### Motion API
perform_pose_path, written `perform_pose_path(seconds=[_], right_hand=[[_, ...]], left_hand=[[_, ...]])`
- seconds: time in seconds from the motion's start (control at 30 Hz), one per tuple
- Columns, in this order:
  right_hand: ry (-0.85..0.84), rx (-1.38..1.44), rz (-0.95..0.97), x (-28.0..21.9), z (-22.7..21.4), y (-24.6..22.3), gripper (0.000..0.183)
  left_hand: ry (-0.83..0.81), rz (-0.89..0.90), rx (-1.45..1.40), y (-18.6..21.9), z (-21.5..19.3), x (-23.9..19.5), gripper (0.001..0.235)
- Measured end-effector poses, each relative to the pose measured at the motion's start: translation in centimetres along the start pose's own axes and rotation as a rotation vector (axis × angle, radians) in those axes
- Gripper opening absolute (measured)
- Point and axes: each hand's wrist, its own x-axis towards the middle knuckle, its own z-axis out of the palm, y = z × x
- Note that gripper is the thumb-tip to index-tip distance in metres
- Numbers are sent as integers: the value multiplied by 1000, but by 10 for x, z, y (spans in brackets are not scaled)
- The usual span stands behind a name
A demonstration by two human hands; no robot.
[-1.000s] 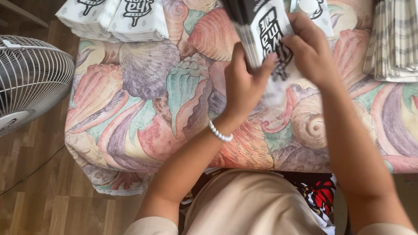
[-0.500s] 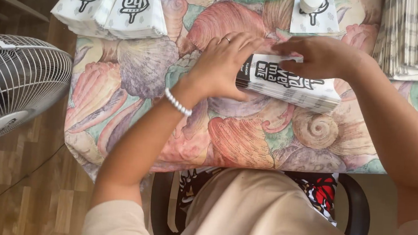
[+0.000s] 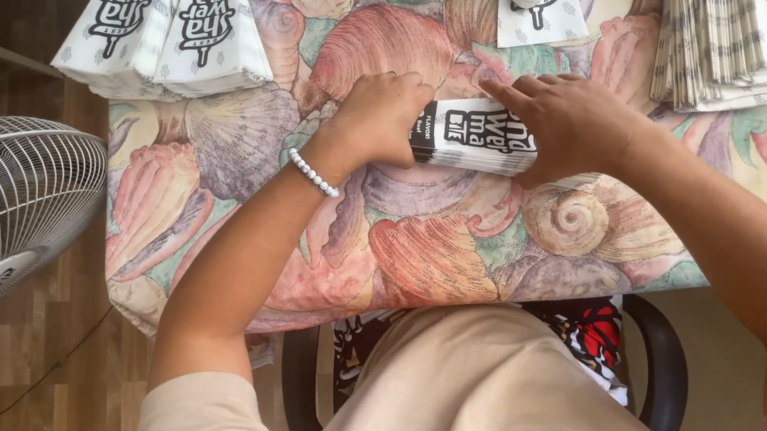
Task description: The person stacks and organizes paper food wrappers on a table by hand, aligning them into piles and securing them with rubber bands.
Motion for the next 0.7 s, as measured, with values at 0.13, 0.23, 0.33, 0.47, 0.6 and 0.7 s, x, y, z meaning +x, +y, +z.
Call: perform_pose_path(seconds=[0.13,0.23,0.33,0.47,0.6,0.7], right_hand=[[136,-85,-109,6,17,15,146],[93,-97,-62,4,15,14,141],[96,-141,-41,2,15,12,139],[97,-154,-55,1,16,13,144],[75,-171,-38,0,13,9,146],[81,-172,-59,3,14,13,150]], left_hand=[[43,14,-2,0,-4,-11,62],[-126,-32,-153,0,-13,-21,106],[176,119,-110,-10,0,-17,68],[162,112,-110,-10,-2,-18,80],[96,59,-91,-9,-2,-20,97],[52,25,-125,-2,-11,-24,88]])
